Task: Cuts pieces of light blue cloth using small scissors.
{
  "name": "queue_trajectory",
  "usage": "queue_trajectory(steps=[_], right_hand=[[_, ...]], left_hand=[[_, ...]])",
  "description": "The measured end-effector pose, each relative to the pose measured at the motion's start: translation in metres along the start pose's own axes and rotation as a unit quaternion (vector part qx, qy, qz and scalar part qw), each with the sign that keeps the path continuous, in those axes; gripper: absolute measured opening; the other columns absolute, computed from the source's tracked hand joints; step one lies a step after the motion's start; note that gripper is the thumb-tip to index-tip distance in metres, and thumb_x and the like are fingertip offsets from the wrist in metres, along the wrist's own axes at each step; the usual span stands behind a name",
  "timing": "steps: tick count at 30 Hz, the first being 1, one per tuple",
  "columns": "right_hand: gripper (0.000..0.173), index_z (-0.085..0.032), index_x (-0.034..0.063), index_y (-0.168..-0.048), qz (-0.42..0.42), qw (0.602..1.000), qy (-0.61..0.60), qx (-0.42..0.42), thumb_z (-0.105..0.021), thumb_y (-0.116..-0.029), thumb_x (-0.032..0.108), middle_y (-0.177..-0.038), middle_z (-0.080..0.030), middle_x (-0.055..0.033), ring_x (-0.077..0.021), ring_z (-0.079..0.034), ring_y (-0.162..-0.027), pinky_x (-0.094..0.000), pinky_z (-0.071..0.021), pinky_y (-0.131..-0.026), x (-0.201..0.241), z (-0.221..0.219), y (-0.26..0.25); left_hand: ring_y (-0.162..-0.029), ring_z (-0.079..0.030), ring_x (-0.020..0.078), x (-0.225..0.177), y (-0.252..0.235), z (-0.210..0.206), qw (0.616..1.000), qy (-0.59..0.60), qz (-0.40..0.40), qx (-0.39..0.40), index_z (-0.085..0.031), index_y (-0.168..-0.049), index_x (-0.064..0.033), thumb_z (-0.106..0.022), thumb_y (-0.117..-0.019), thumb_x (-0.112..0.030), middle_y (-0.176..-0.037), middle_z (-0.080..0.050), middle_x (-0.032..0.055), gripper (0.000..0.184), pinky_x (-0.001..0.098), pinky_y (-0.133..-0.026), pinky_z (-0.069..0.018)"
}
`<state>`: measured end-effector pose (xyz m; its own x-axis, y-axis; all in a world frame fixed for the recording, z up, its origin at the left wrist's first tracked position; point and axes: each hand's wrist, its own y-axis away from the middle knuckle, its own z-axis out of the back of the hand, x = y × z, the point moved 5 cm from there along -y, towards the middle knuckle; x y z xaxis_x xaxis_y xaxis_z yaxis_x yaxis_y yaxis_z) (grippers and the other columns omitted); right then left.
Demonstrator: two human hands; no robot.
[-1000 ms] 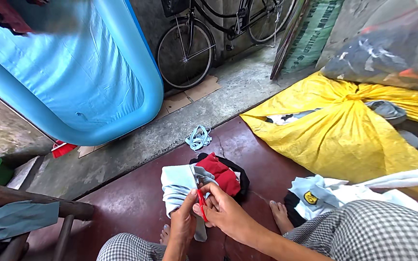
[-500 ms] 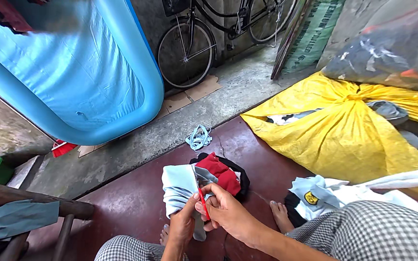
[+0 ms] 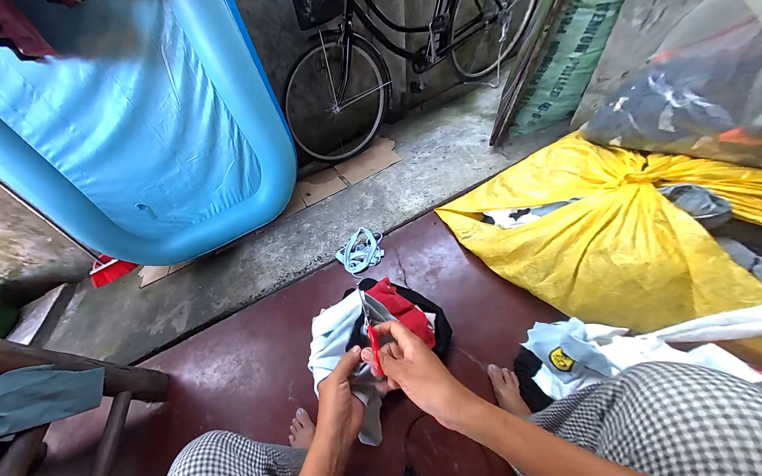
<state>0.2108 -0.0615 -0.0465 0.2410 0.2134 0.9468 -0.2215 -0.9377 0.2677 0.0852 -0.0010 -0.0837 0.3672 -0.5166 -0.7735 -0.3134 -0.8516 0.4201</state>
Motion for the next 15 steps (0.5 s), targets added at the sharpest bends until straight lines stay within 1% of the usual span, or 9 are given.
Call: queue_trajectory(steps=[2, 4, 5, 6, 8, 9, 10, 12, 15], right_hand=[[0.040, -0.053, 0.0082, -0.130, 0.040, 0.997, 0.067, -0.029, -0.067, -0.0959, 0.025, -0.088, -0.066, -0.0065, -0.0157, -0.065, -0.070, -0.0321, -0.0566, -0.065, -0.007, 0.009, -0.011], [0.042, -0.055, 0.0098, -0.131, 0.065, 0.990, 0.118, -0.047, -0.068, -0.0956, 0.027, -0.086, -0.064, -0.0063, -0.0165, -0.063, -0.069, -0.0343, -0.0552, -0.065, -0.009, 0.018, -0.021], [0.042, -0.055, 0.0104, -0.132, 0.073, 0.986, 0.139, -0.051, -0.068, -0.0957, 0.027, -0.087, -0.064, -0.0065, -0.0168, -0.062, -0.070, -0.0354, -0.0552, -0.066, -0.009, 0.022, -0.024], [0.042, -0.055, 0.0107, -0.133, 0.077, 0.983, 0.157, -0.053, -0.067, -0.0956, 0.026, -0.088, -0.065, -0.0068, -0.0172, -0.063, -0.071, -0.0363, -0.0554, -0.068, -0.008, 0.025, -0.027], [0.043, -0.055, 0.0117, -0.135, 0.087, 0.977, 0.190, -0.047, -0.068, -0.0961, 0.026, -0.093, -0.066, -0.0074, -0.0175, -0.064, -0.076, -0.0376, -0.0563, -0.073, -0.002, 0.028, -0.030], [0.043, -0.056, 0.0127, -0.135, 0.099, 0.971, 0.212, -0.041, -0.068, -0.0960, 0.026, -0.097, -0.067, -0.0077, -0.0177, -0.065, -0.080, -0.0386, -0.0565, -0.076, 0.001, 0.030, -0.031], [0.042, -0.056, 0.0143, -0.135, 0.111, 0.964, 0.239, -0.031, -0.068, -0.0964, 0.027, -0.100, -0.068, -0.0078, -0.0179, -0.067, -0.083, -0.0394, -0.0571, -0.078, 0.005, 0.032, -0.030], [0.040, -0.056, 0.0154, -0.136, 0.138, 0.944, 0.300, 0.008, -0.066, -0.0981, 0.025, -0.103, -0.068, -0.0091, -0.0203, -0.067, -0.088, -0.0424, -0.0567, -0.081, 0.016, 0.032, -0.028], [0.036, -0.057, 0.0128, -0.135, 0.182, 0.899, 0.384, 0.107, -0.063, -0.0997, 0.018, -0.105, -0.068, -0.0117, -0.0235, -0.067, -0.091, -0.0458, -0.0559, -0.086, 0.035, 0.030, -0.021]], left_hand=[[-0.075, -0.070, 0.0225, 0.016, -0.006, 0.005, 0.998, -0.046, 0.052, 0.000, -0.068, -0.094, 0.0059, -0.060, -0.0980, -0.007, -0.082, -0.071, 0.0156, 0.016, 0.0393, -0.072, -0.0606], [-0.081, -0.071, 0.0213, 0.030, -0.009, 0.011, 0.972, -0.198, 0.089, 0.091, -0.068, -0.105, 0.0039, -0.062, -0.1006, -0.021, -0.088, -0.073, 0.0141, 0.026, 0.0393, -0.077, -0.0606], [-0.088, -0.072, 0.0203, 0.034, -0.012, 0.014, 0.933, -0.307, 0.090, 0.163, -0.066, -0.113, 0.0029, -0.065, -0.0993, -0.027, -0.096, -0.073, 0.0127, 0.033, 0.0400, -0.084, -0.0604], [-0.093, -0.071, 0.0195, 0.036, -0.015, 0.019, 0.872, -0.421, 0.080, 0.234, -0.066, -0.115, 0.0019, -0.069, -0.0959, -0.033, -0.100, -0.073, 0.0113, 0.040, 0.0413, -0.088, -0.0589], [-0.100, -0.071, 0.0271, 0.028, -0.023, 0.029, 0.748, -0.584, 0.066, 0.308, -0.070, -0.116, 0.0010, -0.076, -0.0896, -0.038, -0.107, -0.073, 0.0162, 0.048, 0.0517, -0.094, -0.0560], [-0.106, -0.070, 0.0299, 0.016, -0.028, 0.032, 0.732, -0.606, 0.055, 0.307, -0.069, -0.124, 0.0004, -0.075, -0.0910, -0.036, -0.115, -0.071, 0.0184, 0.049, 0.0537, -0.097, -0.0546], [-0.108, -0.069, 0.0291, -0.002, -0.033, 0.035, 0.744, -0.606, 0.029, 0.279, -0.068, -0.128, -0.0010, -0.070, -0.0949, -0.033, -0.119, -0.071, 0.0177, 0.046, 0.0520, -0.098, -0.0550], [-0.104, -0.070, 0.0272, -0.047, -0.047, 0.035, 0.808, -0.555, -0.059, 0.189, -0.062, -0.134, -0.0004, -0.060, -0.1014, -0.021, -0.120, -0.069, 0.0175, 0.039, 0.0475, -0.090, -0.0582], [-0.111, -0.066, 0.0298, -0.098, -0.073, 0.027, 0.894, -0.413, -0.150, 0.084, -0.051, -0.145, -0.0005, -0.049, -0.1057, -0.010, -0.131, -0.062, 0.0202, 0.040, 0.0465, -0.093, -0.0570]])
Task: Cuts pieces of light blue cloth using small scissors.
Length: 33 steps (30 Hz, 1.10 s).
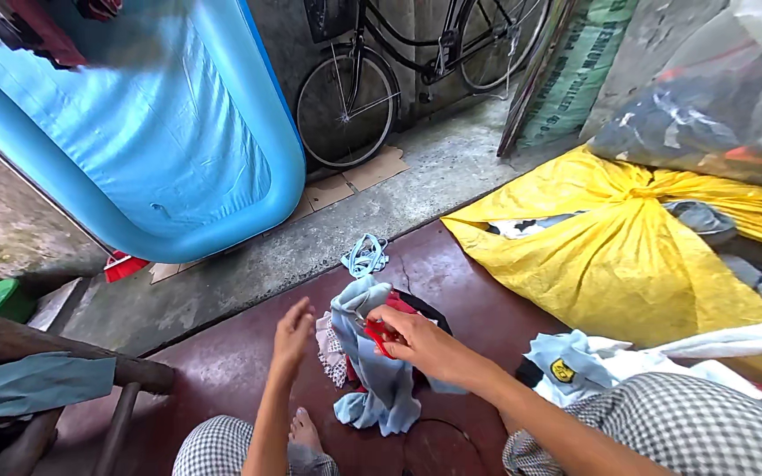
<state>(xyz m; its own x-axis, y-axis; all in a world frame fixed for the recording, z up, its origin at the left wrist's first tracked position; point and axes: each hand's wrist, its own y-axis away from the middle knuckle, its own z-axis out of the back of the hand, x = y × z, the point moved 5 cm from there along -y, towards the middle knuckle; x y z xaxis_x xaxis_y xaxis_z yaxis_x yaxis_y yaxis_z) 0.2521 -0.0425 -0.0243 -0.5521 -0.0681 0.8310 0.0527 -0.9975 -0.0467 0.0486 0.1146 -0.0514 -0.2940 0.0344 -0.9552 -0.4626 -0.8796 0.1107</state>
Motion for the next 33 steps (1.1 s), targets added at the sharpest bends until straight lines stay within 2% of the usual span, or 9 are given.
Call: queue_trajectory(steps=[2, 5, 7, 10, 13, 18, 25, 28, 33], right_hand=[[0.035, -0.058, 0.0135, -0.134, 0.033, 0.999, 0.026, 0.034, -0.064, -0.1000, 0.018, -0.107, -0.068, -0.0099, -0.0214, -0.067, -0.093, -0.0437, -0.0562, -0.087, 0.008, 0.007, 0.002], [0.034, -0.061, 0.0129, -0.132, 0.054, 0.995, 0.073, 0.035, -0.065, -0.0987, 0.016, -0.110, -0.067, -0.0100, -0.0230, -0.067, -0.097, -0.0462, -0.0551, -0.090, 0.013, 0.014, 0.007], [0.034, -0.061, 0.0132, -0.132, 0.065, 0.989, 0.131, 0.039, -0.064, -0.0983, 0.015, -0.113, -0.067, -0.0108, -0.0268, -0.066, -0.103, -0.0491, -0.0540, -0.092, 0.012, 0.017, 0.008], [0.034, -0.061, 0.0133, -0.133, 0.055, 0.979, 0.187, 0.058, -0.062, -0.0996, 0.016, -0.114, -0.066, -0.0126, -0.0302, -0.065, -0.107, -0.0494, -0.0523, -0.095, 0.008, 0.018, 0.009], [0.033, -0.060, 0.0144, -0.134, 0.050, 0.976, 0.203, 0.065, -0.060, -0.1006, 0.017, -0.111, -0.066, -0.0117, -0.0288, -0.065, -0.104, -0.0468, -0.0529, -0.093, 0.005, 0.019, 0.013], [0.035, -0.060, 0.0169, -0.135, 0.039, 0.975, 0.212, 0.058, -0.062, -0.1000, 0.017, -0.115, -0.066, -0.0106, -0.0286, -0.066, -0.105, -0.0483, -0.0533, -0.092, 0.005, 0.027, 0.014], [0.038, -0.061, 0.0166, -0.134, 0.025, 0.979, 0.201, 0.033, -0.066, -0.0967, 0.013, -0.115, -0.067, -0.0111, -0.0293, -0.066, -0.106, -0.0509, -0.0529, -0.093, 0.001, 0.047, 0.012], [0.038, -0.062, 0.0160, -0.132, 0.025, 0.981, 0.191, 0.015, -0.067, -0.0954, 0.010, -0.115, -0.068, -0.0103, -0.0287, -0.067, -0.104, -0.0525, -0.0536, -0.092, -0.001, 0.057, 0.014], [0.036, -0.062, 0.0150, -0.130, 0.010, 0.982, 0.186, 0.016, -0.069, -0.0946, 0.009, -0.112, -0.069, -0.0100, -0.0279, -0.068, -0.102, -0.0528, -0.0540, -0.091, -0.008, 0.064, 0.014]], left_hand=[[-0.108, -0.067, 0.0310, 0.010, -0.020, 0.003, 0.997, 0.030, 0.062, -0.025, -0.053, -0.142, -0.0012, -0.044, -0.1100, -0.023, -0.129, -0.062, 0.0211, 0.039, 0.0475, -0.091, -0.0567], [-0.097, -0.067, 0.0320, 0.079, -0.019, -0.017, 0.977, -0.053, 0.201, 0.054, -0.062, -0.126, 0.0033, -0.034, -0.1096, -0.049, -0.110, -0.068, 0.0217, 0.062, 0.0527, -0.086, -0.0552], [-0.091, -0.067, 0.0261, 0.124, 0.006, -0.042, 0.957, 0.022, 0.256, 0.134, -0.059, -0.127, -0.0005, -0.025, -0.1100, -0.050, -0.104, -0.069, 0.0161, 0.062, 0.0490, -0.080, -0.0563], [-0.097, -0.067, 0.0341, 0.139, 0.041, -0.083, 0.910, 0.160, 0.344, 0.167, -0.054, -0.136, -0.0081, -0.004, -0.1009, -0.071, -0.112, -0.069, 0.0199, 0.087, 0.0569, -0.080, -0.0552], [-0.098, -0.069, 0.0265, 0.140, 0.049, -0.102, 0.899, 0.255, 0.297, 0.195, -0.056, -0.131, -0.0103, -0.002, -0.1040, -0.063, -0.108, -0.071, 0.0128, 0.080, 0.0488, -0.083, -0.0571], [-0.092, -0.072, 0.0202, 0.123, 0.031, -0.087, 0.906, 0.315, 0.226, 0.168, -0.059, -0.120, -0.0064, -0.029, -0.1108, -0.023, -0.098, -0.074, 0.0091, 0.036, 0.0419, -0.085, -0.0588], [-0.094, -0.072, 0.0277, 0.076, -0.008, -0.032, 0.937, 0.313, 0.151, -0.036, -0.048, -0.138, -0.0015, -0.034, -0.1119, -0.035, -0.110, -0.071, 0.0180, 0.045, 0.0453, -0.082, -0.0603], [-0.089, -0.069, 0.0238, 0.049, -0.011, 0.010, 0.968, 0.200, 0.060, -0.143, -0.059, -0.122, 0.0055, -0.050, -0.1085, -0.024, -0.101, -0.070, 0.0173, 0.034, 0.0415, -0.080, -0.0587], [-0.067, -0.066, 0.0173, 0.001, 0.000, 0.045, 0.968, 0.150, 0.014, -0.199, -0.064, -0.106, 0.0008, -0.052, -0.1080, -0.025, -0.080, -0.068, 0.0103, 0.028, 0.0347, -0.063, -0.0575]])
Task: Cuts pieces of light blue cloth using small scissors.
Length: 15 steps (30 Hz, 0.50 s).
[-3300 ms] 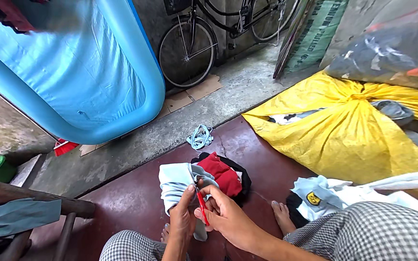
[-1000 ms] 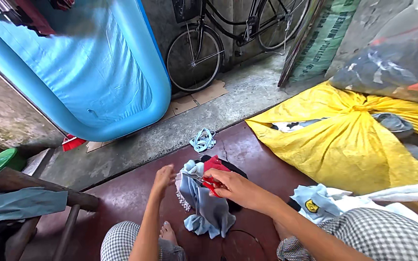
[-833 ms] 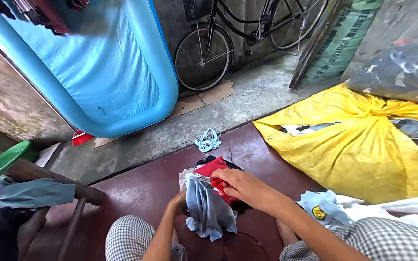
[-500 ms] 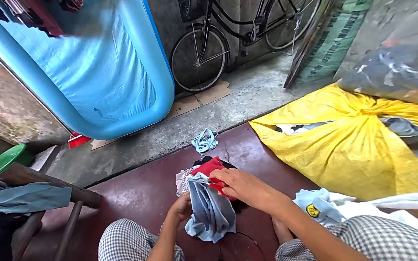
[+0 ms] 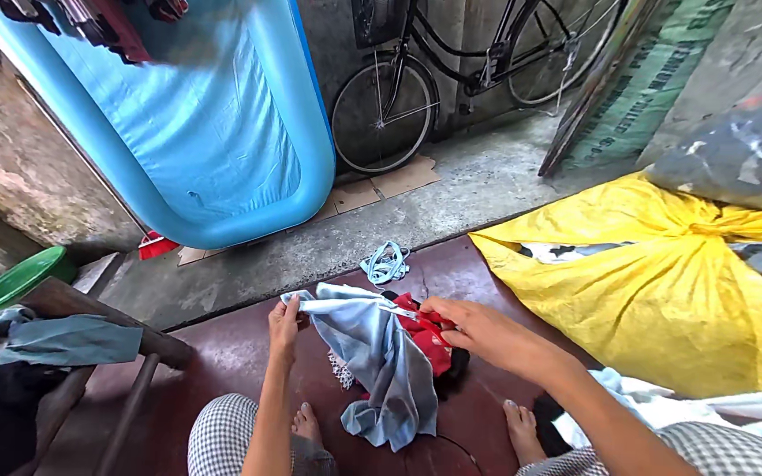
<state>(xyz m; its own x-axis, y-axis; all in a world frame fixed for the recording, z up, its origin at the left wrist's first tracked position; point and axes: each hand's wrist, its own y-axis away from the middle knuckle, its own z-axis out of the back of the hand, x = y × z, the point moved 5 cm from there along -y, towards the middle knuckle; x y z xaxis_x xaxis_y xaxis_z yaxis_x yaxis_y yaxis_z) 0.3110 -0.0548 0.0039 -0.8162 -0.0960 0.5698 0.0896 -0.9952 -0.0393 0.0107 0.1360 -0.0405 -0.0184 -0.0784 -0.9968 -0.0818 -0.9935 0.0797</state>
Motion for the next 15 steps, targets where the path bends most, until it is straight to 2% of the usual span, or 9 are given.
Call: queue_trajectory(steps=[3, 4, 7, 9, 10, 11, 12, 15], right_hand=[[0.036, -0.063, 0.0149, -0.130, 0.000, 1.000, -0.005, 0.002, -0.069, -0.0949, 0.010, -0.114, -0.069, -0.0092, -0.0278, -0.068, -0.104, -0.0530, -0.0537, -0.092, -0.001, 0.001, 0.001], [0.036, -0.062, 0.0154, -0.130, 0.001, 1.000, -0.008, 0.001, -0.069, -0.0949, 0.010, -0.113, -0.069, -0.0088, -0.0274, -0.068, -0.103, -0.0530, -0.0539, -0.092, -0.002, 0.001, 0.001], [0.035, -0.062, 0.0158, -0.129, 0.004, 0.999, -0.042, -0.017, -0.069, -0.0950, 0.011, -0.106, -0.070, -0.0078, -0.0246, -0.068, -0.094, -0.0515, -0.0556, -0.086, -0.003, 0.003, 0.001], [0.034, -0.062, 0.0163, -0.128, 0.000, 0.997, -0.072, -0.029, -0.069, -0.0949, 0.011, -0.101, -0.069, -0.0066, -0.0218, -0.067, -0.088, -0.0485, -0.0560, -0.081, -0.002, 0.005, 0.001], [0.035, -0.062, 0.0168, -0.128, -0.002, 0.996, -0.078, -0.032, -0.069, -0.0950, 0.011, -0.100, -0.069, -0.0062, -0.0210, -0.067, -0.087, -0.0474, -0.0562, -0.080, -0.003, 0.005, 0.001], [0.035, -0.062, 0.0172, -0.129, -0.006, 0.997, -0.076, -0.034, -0.069, -0.0950, 0.012, -0.099, -0.069, -0.0061, -0.0209, -0.067, -0.086, -0.0470, -0.0561, -0.080, -0.004, 0.004, 0.000], [0.035, -0.061, 0.0172, -0.129, -0.012, 0.997, -0.070, -0.035, -0.069, -0.0952, 0.012, -0.099, -0.069, -0.0065, -0.0217, -0.067, -0.087, -0.0477, -0.0557, -0.081, -0.006, 0.005, 0.000], [0.033, -0.061, 0.0158, -0.128, -0.042, 0.997, -0.056, -0.027, -0.068, -0.0964, 0.011, -0.099, -0.069, -0.0082, -0.0241, -0.067, -0.088, -0.0498, -0.0553, -0.082, -0.010, 0.005, -0.001]], left_hand=[[-0.060, -0.064, 0.0121, -0.037, 0.008, 0.001, 0.998, -0.019, -0.053, 0.014, -0.066, -0.100, -0.0025, -0.054, -0.1070, -0.028, -0.077, -0.069, 0.0060, 0.029, 0.0286, -0.056, -0.0554], [-0.060, -0.064, 0.0108, -0.049, 0.011, 0.001, 0.997, -0.023, -0.069, 0.020, -0.067, -0.099, -0.0042, -0.055, -0.1066, -0.029, -0.077, -0.069, 0.0044, 0.029, 0.0277, -0.057, -0.0555], [-0.075, -0.067, 0.0097, -0.072, 0.014, 0.002, 0.991, -0.038, -0.129, 0.015, -0.069, -0.099, -0.0073, -0.060, -0.1035, -0.033, -0.086, -0.071, 0.0023, 0.028, 0.0307, -0.073, -0.0573], [-0.088, -0.067, 0.0121, -0.065, 0.004, 0.007, 0.989, -0.029, -0.147, 0.003, -0.067, -0.111, -0.0044, -0.059, -0.1040, -0.033, -0.100, -0.070, 0.0055, 0.031, 0.0347, -0.083, -0.0566], [-0.092, -0.066, 0.0123, -0.056, -0.001, 0.008, 0.991, -0.014, -0.133, -0.002, -0.067, -0.117, -0.0029, -0.056, -0.1055, -0.032, -0.106, -0.070, 0.0069, 0.033, 0.0342, -0.084, -0.0557], [-0.090, -0.066, 0.0114, -0.045, -0.005, 0.009, 0.994, -0.001, -0.112, -0.013, -0.067, -0.117, -0.0026, -0.053, -0.1066, -0.031, -0.107, -0.071, 0.0067, 0.033, 0.0319, -0.081, -0.0555], [-0.083, -0.067, 0.0116, -0.033, -0.010, 0.009, 0.995, 0.017, -0.091, -0.035, -0.068, -0.110, -0.0019, -0.054, -0.1066, -0.029, -0.101, -0.073, 0.0070, 0.030, 0.0307, -0.075, -0.0558], [-0.069, -0.065, 0.0173, 0.000, -0.017, 0.010, 0.997, 0.020, -0.050, -0.064, -0.068, -0.090, 0.0003, -0.066, -0.1008, -0.025, -0.078, -0.068, 0.0100, 0.028, 0.0369, -0.066, -0.0565]])
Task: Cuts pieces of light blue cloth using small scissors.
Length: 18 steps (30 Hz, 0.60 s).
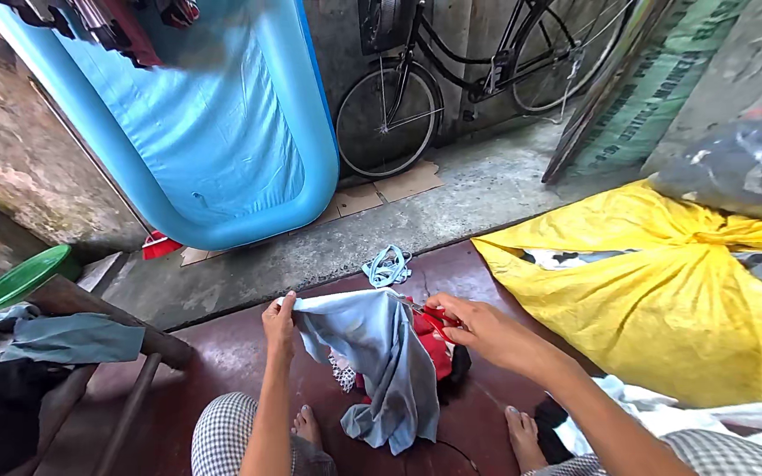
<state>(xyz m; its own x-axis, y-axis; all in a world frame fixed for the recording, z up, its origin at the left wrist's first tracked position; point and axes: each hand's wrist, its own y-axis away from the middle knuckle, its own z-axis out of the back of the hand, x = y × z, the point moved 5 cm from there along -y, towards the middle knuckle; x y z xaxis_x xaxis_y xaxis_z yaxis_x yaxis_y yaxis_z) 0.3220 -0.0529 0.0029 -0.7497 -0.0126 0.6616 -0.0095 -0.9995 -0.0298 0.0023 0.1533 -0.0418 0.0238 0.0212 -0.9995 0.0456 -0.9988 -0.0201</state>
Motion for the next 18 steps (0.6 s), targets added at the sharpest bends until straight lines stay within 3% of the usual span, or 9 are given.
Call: queue_trajectory(steps=[2, 5, 8, 10, 12, 13, 15, 18], right_hand=[[0.032, -0.060, 0.0154, -0.128, -0.024, 1.000, 0.004, 0.002, -0.067, -0.0975, 0.013, -0.094, -0.068, -0.0080, -0.0239, -0.067, -0.083, -0.0492, -0.0555, -0.078, -0.002, 0.001, 0.000], [0.030, -0.060, 0.0141, -0.127, -0.053, 0.998, 0.011, -0.013, -0.068, -0.0978, 0.014, -0.089, -0.067, -0.0083, -0.0245, -0.066, -0.080, -0.0499, -0.0556, -0.076, -0.002, 0.006, -0.001], [0.031, -0.059, 0.0122, -0.128, -0.082, 0.996, 0.014, -0.029, -0.068, -0.0982, 0.014, -0.089, -0.067, -0.0094, -0.0257, -0.067, -0.078, -0.0503, -0.0561, -0.074, -0.005, 0.011, 0.001], [0.031, -0.059, 0.0129, -0.128, -0.093, 0.995, 0.015, -0.035, -0.068, -0.0983, 0.016, -0.087, -0.067, -0.0085, -0.0250, -0.067, -0.077, -0.0492, -0.0564, -0.073, -0.006, 0.012, 0.002], [0.031, -0.059, 0.0135, -0.128, -0.096, 0.995, 0.017, -0.029, -0.068, -0.0983, 0.017, -0.089, -0.067, -0.0087, -0.0252, -0.067, -0.078, -0.0493, -0.0562, -0.074, -0.005, 0.010, 0.002], [0.032, -0.059, 0.0136, -0.129, -0.095, 0.995, 0.015, -0.020, -0.068, -0.0985, 0.017, -0.090, -0.067, -0.0096, -0.0260, -0.067, -0.080, -0.0502, -0.0562, -0.076, -0.004, 0.008, 0.002], [0.032, -0.059, 0.0137, -0.129, -0.082, 0.997, 0.011, -0.005, -0.067, -0.0983, 0.017, -0.092, -0.067, -0.0107, -0.0272, -0.067, -0.082, -0.0512, -0.0556, -0.077, -0.002, 0.002, 0.001], [0.032, -0.059, 0.0140, -0.128, -0.063, 0.998, 0.009, 0.017, -0.067, -0.0975, 0.017, -0.095, -0.068, -0.0108, -0.0272, -0.068, -0.085, -0.0516, -0.0554, -0.080, -0.001, -0.007, -0.001]], left_hand=[[-0.065, -0.064, 0.0172, 0.013, 0.000, -0.001, 1.000, -0.002, 0.027, 0.017, -0.069, -0.086, -0.0008, -0.072, -0.0968, -0.030, -0.074, -0.068, 0.0097, 0.031, 0.0363, -0.062, -0.0561], [-0.067, -0.065, 0.0184, 0.022, 0.000, -0.005, 0.995, -0.007, 0.077, 0.062, -0.068, -0.089, -0.0007, -0.070, -0.0967, -0.040, -0.078, -0.069, 0.0110, 0.040, 0.0370, -0.062, -0.0558], [-0.074, -0.066, 0.0197, 0.031, -0.001, -0.007, 0.988, -0.005, 0.092, 0.122, -0.067, -0.098, 0.0004, -0.076, -0.0928, -0.021, -0.086, -0.069, 0.0124, 0.024, 0.0393, -0.069, -0.0574], [-0.083, -0.070, 0.0229, 0.041, 0.007, -0.011, 0.975, 0.035, 0.148, 0.164, -0.066, -0.115, -0.0004, -0.070, -0.0968, -0.016, -0.096, -0.071, 0.0147, 0.025, 0.0428, -0.077, -0.0594], [-0.096, -0.070, 0.0271, 0.057, 0.027, -0.017, 0.940, 0.055, 0.243, 0.231, -0.058, -0.133, -0.0043, -0.050, -0.1071, -0.039, -0.107, -0.071, 0.0165, 0.044, 0.0480, -0.086, -0.0582], [-0.099, -0.070, 0.0277, 0.065, 0.046, -0.022, 0.916, 0.059, 0.289, 0.272, -0.057, -0.134, -0.0046, -0.034, -0.1068, -0.057, -0.109, -0.071, 0.0164, 0.063, 0.0494, -0.088, -0.0579], [-0.100, -0.070, 0.0266, 0.089, 0.087, -0.035, 0.867, 0.068, 0.369, 0.327, -0.061, -0.130, -0.0039, -0.016, -0.0933, -0.083, -0.110, -0.072, 0.0159, 0.098, 0.0488, -0.087, -0.0585], [-0.100, -0.071, 0.0283, 0.120, 0.129, -0.054, 0.806, 0.181, 0.423, 0.372, -0.064, -0.123, -0.0045, -0.020, -0.0826, -0.094, -0.110, -0.073, 0.0171, 0.108, 0.0486, -0.086, -0.0593]])
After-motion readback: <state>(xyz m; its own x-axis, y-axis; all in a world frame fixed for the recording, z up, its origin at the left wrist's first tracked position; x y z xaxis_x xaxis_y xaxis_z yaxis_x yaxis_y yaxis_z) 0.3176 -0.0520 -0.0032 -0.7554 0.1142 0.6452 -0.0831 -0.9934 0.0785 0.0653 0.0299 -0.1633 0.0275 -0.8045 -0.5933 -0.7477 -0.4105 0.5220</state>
